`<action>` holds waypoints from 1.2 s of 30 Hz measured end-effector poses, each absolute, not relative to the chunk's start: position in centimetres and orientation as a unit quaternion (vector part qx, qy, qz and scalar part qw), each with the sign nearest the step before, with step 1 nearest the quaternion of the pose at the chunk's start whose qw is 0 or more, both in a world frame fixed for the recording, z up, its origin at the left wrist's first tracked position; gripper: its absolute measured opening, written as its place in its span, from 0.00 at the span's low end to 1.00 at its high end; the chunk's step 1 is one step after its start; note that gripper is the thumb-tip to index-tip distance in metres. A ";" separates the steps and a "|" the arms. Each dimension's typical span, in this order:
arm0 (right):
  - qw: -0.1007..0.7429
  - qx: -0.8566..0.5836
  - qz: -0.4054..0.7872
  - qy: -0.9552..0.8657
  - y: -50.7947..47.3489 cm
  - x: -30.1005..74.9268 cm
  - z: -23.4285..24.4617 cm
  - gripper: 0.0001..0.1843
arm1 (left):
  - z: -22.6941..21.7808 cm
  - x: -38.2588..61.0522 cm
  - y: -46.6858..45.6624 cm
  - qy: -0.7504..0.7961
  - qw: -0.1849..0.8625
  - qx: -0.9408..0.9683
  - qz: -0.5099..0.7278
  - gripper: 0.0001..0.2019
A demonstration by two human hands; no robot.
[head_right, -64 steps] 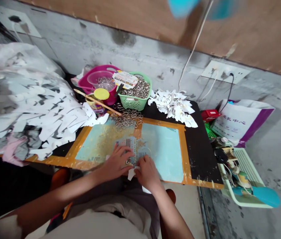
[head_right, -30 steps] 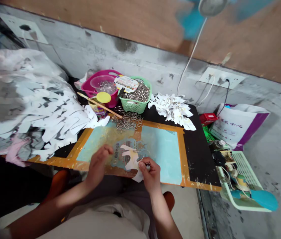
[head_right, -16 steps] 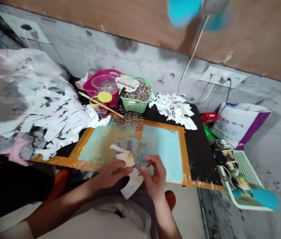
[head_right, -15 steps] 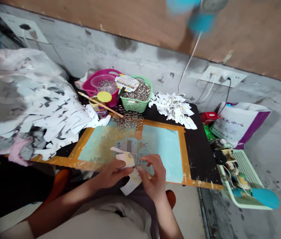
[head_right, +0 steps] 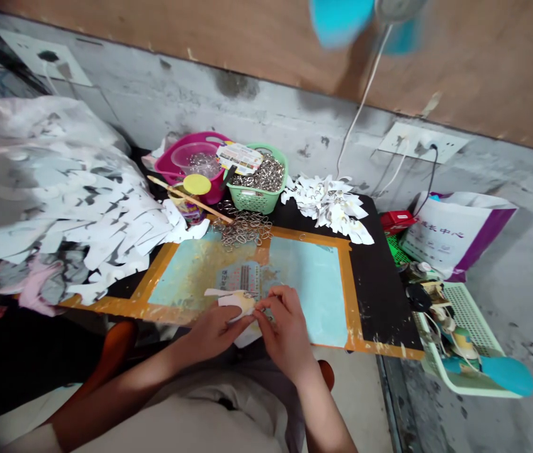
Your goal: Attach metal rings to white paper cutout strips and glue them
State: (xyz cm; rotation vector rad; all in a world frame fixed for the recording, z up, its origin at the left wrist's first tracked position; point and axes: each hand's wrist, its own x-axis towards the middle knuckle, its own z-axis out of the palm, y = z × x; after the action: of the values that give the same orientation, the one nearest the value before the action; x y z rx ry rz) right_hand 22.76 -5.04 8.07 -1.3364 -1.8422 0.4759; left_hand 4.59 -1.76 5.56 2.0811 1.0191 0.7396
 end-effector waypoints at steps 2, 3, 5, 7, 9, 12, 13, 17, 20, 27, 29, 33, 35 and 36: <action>0.381 -0.517 0.191 -0.743 -5.0 22.7 8.0 0.05 | 5.5 4.7 -1.6 0.400 0.353 0.799 0.279 0.23; 0.374 -0.510 0.182 -0.753 -5.0 22.7 8.0 0.05 | 5.5 4.8 -1.6 0.405 0.360 0.794 0.274 0.22; 0.364 -0.503 0.147 -0.771 -5.0 22.5 7.7 0.05 | 5.5 4.9 -1.4 0.413 0.377 0.787 0.261 0.22; 0.360 -0.504 0.104 -0.778 -5.1 22.3 7.4 0.06 | 5.3 4.8 -1.2 0.414 0.396 0.782 0.246 0.22; 0.366 -0.511 0.083 -0.773 -5.0 22.2 7.2 0.06 | 5.0 4.6 -1.0 0.404 0.418 0.780 0.232 0.23; 0.379 -0.527 0.137 -0.748 -4.9 22.2 6.8 0.06 | 4.4 4.2 -0.7 0.378 0.434 0.784 0.233 0.23; 0.381 -0.530 0.174 -0.738 -4.8 22.3 6.7 0.06 | 4.3 4.1 -0.6 0.366 0.435 0.788 0.237 0.22; 0.371 -0.543 0.336 -0.674 -4.5 22.6 6.3 0.05 | 4.0 3.8 -0.7 0.334 0.437 0.800 0.241 0.19; 0.394 -0.551 0.448 -0.583 -4.6 22.4 5.9 0.03 | 3.8 3.8 -1.0 0.342 0.437 0.798 0.237 0.21; 0.540 -0.494 0.559 -0.389 -5.1 20.8 5.7 0.26 | 2.6 4.2 -1.3 0.360 0.545 0.709 0.265 0.30; 0.564 -0.494 0.539 -0.383 -5.2 20.3 5.8 0.28 | 2.5 4.4 -1.4 0.367 0.569 0.679 0.283 0.29; 0.576 -0.494 0.519 -0.393 -5.4 19.4 5.9 0.33 | 2.5 4.9 -1.8 0.410 0.559 0.656 0.298 0.26; 0.582 -0.487 0.530 -0.378 -5.4 19.0 5.8 0.34 | 2.5 4.9 -2.0 0.405 0.572 0.649 0.295 0.26; 0.583 -0.484 0.541 -0.365 -5.4 18.9 5.7 0.35 | 2.4 4.9 -2.0 0.400 0.580 0.645 0.294 0.26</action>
State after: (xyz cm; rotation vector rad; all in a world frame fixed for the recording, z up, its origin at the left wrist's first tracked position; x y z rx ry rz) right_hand 18.92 -5.37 5.74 -1.1298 -0.8525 1.2628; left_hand 4.92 -1.98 2.43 1.5084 0.9352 0.6871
